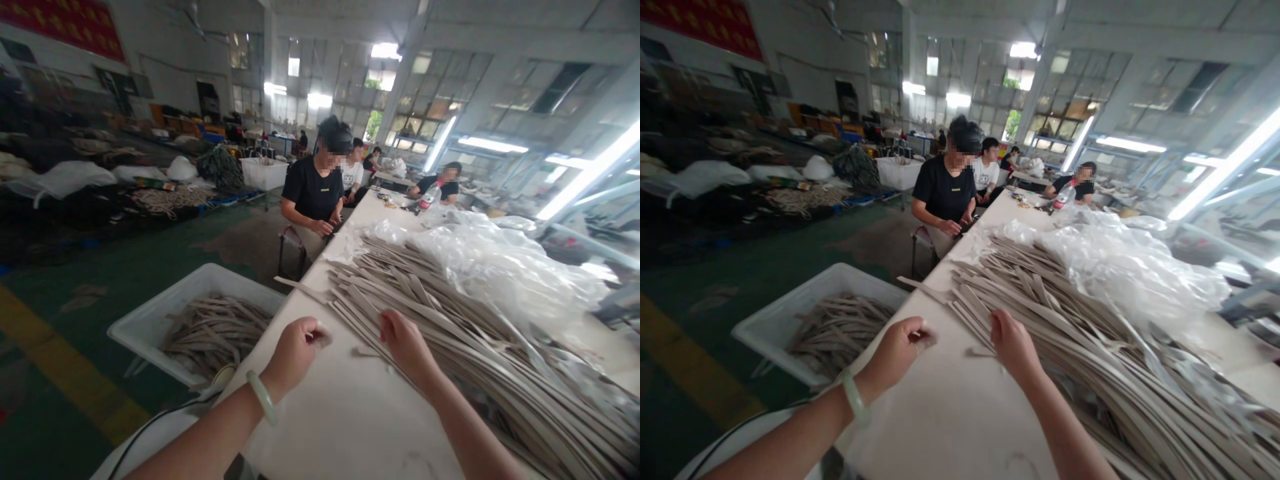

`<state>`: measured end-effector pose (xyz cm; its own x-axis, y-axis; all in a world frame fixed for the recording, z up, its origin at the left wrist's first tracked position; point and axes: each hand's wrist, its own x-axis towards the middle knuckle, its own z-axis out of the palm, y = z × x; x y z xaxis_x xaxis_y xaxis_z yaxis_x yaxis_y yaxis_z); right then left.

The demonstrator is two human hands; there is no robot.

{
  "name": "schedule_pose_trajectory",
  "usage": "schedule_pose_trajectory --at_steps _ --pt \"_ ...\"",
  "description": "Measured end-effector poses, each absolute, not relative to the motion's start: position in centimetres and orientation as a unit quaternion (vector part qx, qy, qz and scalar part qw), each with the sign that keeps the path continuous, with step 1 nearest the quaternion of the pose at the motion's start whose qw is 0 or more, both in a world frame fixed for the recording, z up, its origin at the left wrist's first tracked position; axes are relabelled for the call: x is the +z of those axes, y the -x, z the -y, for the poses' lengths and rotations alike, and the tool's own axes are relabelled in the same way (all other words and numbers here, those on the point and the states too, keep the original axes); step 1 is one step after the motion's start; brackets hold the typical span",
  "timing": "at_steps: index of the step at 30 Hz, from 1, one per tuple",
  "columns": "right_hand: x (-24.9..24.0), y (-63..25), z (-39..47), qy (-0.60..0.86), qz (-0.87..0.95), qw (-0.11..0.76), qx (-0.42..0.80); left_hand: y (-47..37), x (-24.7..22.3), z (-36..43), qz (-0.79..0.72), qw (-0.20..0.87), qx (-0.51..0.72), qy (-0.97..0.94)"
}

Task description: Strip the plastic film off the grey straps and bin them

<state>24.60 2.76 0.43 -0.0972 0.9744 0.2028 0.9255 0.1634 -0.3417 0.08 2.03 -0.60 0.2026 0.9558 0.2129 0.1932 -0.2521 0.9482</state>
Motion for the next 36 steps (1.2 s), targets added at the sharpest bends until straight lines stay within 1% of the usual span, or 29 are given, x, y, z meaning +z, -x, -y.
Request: schedule_pose_trajectory --at_steps 2,4,6,8,11,15,20,26,33,36 --pt "3.5 -25.2 -0.7 0.589 0.778 0.193 0.099 -0.2 -0.2 -1.6 -0.408 0.379 0.443 -0.703" --pt "6.2 -25.6 1.2 0.548 0.809 0.186 0.108 -0.3 0.0 -1.4 -0.375 0.349 0.435 -0.74" --pt "7.9 -25.8 2.5 0.531 0.825 0.163 0.106 -0.5 0.0 -1.2 -0.354 0.331 0.426 -0.764" --pt "8.6 -25.9 3.2 0.523 0.835 0.135 0.109 -0.6 -0.2 -1.2 -0.344 0.316 0.419 -0.779" --pt "8.6 -26.1 3.5 0.518 0.842 0.108 0.105 -0.7 -0.4 -1.1 -0.328 0.31 0.415 -0.79" --pt "8.5 -26.5 3.7 0.526 0.841 0.091 0.091 -0.7 -0.3 -0.9 -0.297 0.346 0.407 -0.791" --pt "8.5 -27.1 4.2 0.532 0.837 0.079 0.097 -0.7 -0.5 -0.8 -0.326 0.375 0.392 -0.774" --pt "7.8 -27.1 4.6 0.56 0.814 0.129 0.089 -0.7 -0.3 -0.8 -0.349 0.388 0.365 -0.771" --pt "7.2 -26.5 5.0 0.555 0.813 0.118 0.133 -0.8 -0.2 -0.6 -0.349 0.381 0.369 -0.773" --pt "6.8 -26.5 5.0 0.561 0.804 0.159 0.119 -0.7 -0.5 -0.8 -0.376 0.383 0.373 -0.757"
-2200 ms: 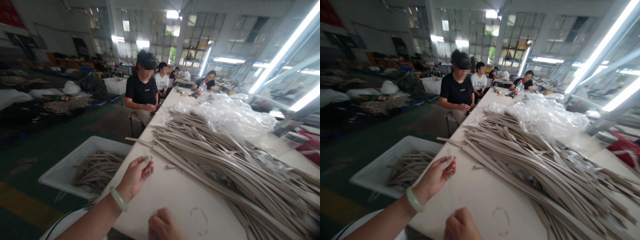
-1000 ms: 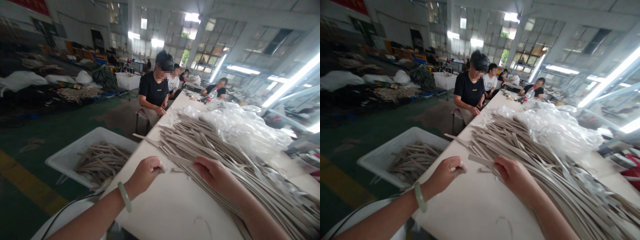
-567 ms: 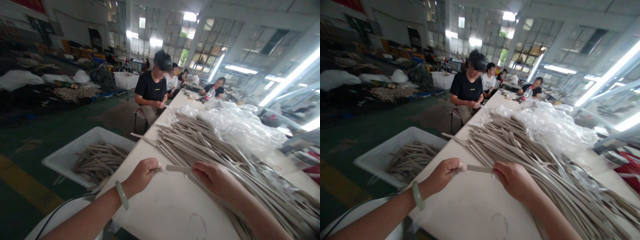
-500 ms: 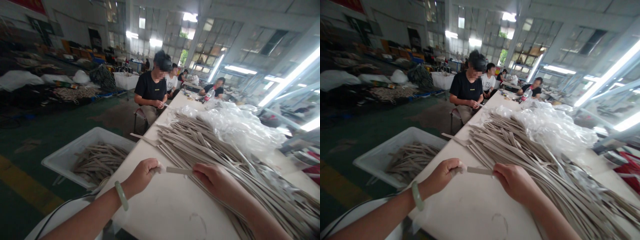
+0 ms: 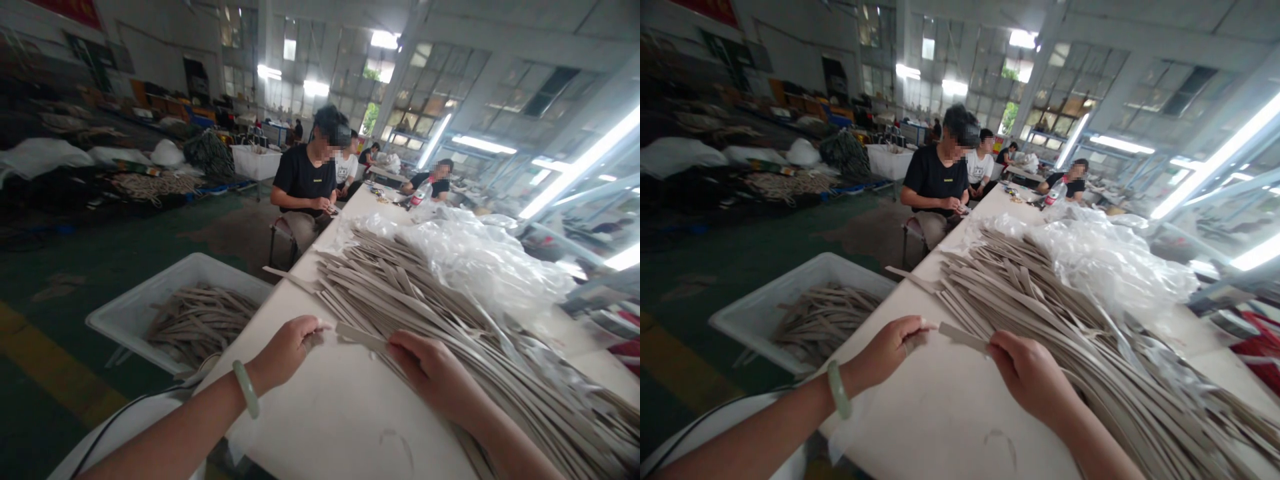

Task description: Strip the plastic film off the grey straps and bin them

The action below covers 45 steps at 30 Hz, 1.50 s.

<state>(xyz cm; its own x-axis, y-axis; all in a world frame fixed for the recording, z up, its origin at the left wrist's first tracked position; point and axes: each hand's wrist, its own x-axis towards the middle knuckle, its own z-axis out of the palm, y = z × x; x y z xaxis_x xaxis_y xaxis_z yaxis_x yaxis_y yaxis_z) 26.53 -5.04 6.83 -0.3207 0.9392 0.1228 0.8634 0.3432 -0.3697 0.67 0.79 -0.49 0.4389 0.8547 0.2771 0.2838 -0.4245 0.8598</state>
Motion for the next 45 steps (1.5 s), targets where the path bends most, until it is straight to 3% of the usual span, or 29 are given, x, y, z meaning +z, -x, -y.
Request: schedule_pose_trajectory --at_steps 3,21,32,38,45 --pt "6.6 -26.4 5.0 0.567 0.795 0.19 0.102 -0.6 -0.9 -1.2 -0.391 0.404 0.39 -0.73" --pt "6.9 -25.7 5.5 0.565 0.798 0.13 0.165 -0.7 -1.5 -0.6 -0.385 0.3 0.351 -0.799" --pt "6.0 -27.6 5.5 0.586 0.768 0.101 0.239 -1.4 -2.3 -0.1 -0.348 0.301 0.35 -0.816" --pt "6.1 -27.1 5.3 0.57 0.789 0.096 0.209 -1.5 -1.5 0.2 -0.304 0.381 0.313 -0.815" --pt "6.7 -25.8 5.3 0.516 0.836 0.033 0.184 -2.5 -1.7 1.1 -0.305 0.627 0.231 -0.678"
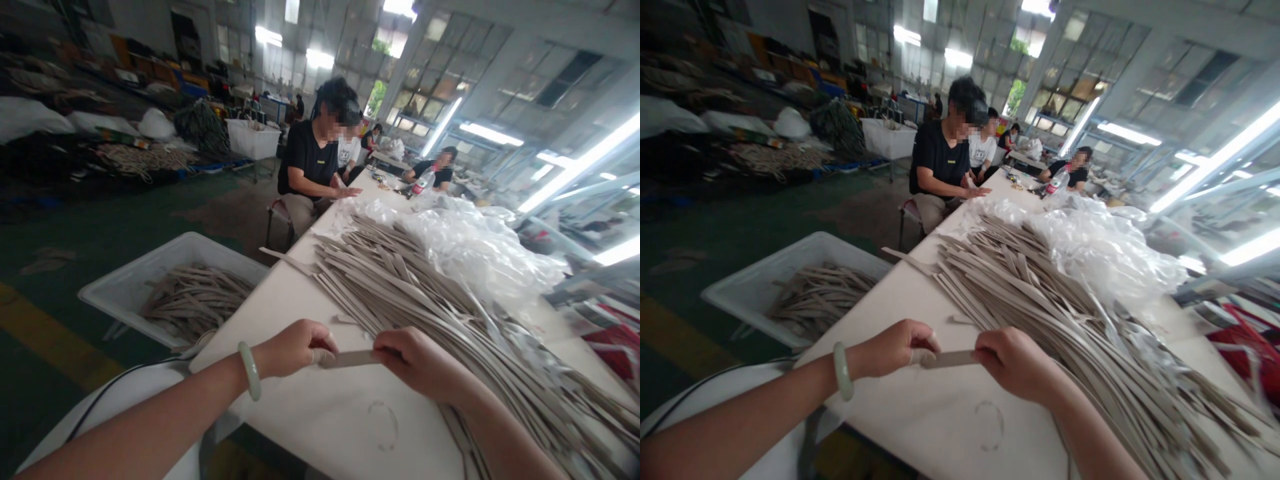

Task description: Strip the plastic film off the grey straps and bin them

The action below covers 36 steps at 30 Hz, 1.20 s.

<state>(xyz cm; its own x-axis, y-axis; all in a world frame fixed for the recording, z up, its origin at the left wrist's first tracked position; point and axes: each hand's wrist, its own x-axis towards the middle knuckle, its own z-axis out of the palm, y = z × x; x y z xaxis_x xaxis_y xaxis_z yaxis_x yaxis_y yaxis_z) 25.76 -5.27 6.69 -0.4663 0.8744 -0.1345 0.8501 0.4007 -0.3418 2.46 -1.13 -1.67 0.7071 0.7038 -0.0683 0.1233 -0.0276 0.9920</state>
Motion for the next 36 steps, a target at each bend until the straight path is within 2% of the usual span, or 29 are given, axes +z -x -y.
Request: schedule_pose_trajectory --at_steps 3,6,10,13,17,23,28,32,36 --pt "5.7 -24.0 5.4 0.496 0.849 0.024 0.181 -3.1 -1.8 1.6 -0.28 0.665 0.225 -0.655" --pt "4.6 -22.4 5.5 0.487 0.853 0.028 0.186 -3.3 -2.1 1.6 -0.29 0.634 0.225 -0.681" --pt "4.3 -22.2 5.5 0.491 0.848 0.033 0.197 -2.6 -2.8 1.4 -0.314 0.638 0.109 -0.695" --pt "4.4 -24.3 5.6 0.504 0.836 0.015 0.219 -1.9 -2.9 1.1 -0.314 0.621 0.101 -0.711" --pt "4.0 -27.3 5.8 0.554 0.797 -0.033 0.237 -1.7 -2.4 0.9 -0.328 0.519 0.091 -0.784" --pt "3.1 -25.2 7.0 0.509 0.832 0.017 0.22 -3.2 -2.3 1.9 -0.275 0.375 0.037 -0.884" --pt "2.7 -27.6 7.7 0.565 0.79 0.007 0.239 -2.2 -2.1 0.8 -0.321 0.175 0.044 -0.93" --pt "1.8 -28.2 8.3 0.594 0.778 0.087 0.183 -3.2 -0.5 0.1 -0.302 0.078 0.07 -0.947" --pt "1.4 -28.3 9.6 0.592 0.781 0.128 0.151 -4.4 0.6 0.4 -0.22 0.043 0.068 -0.972"
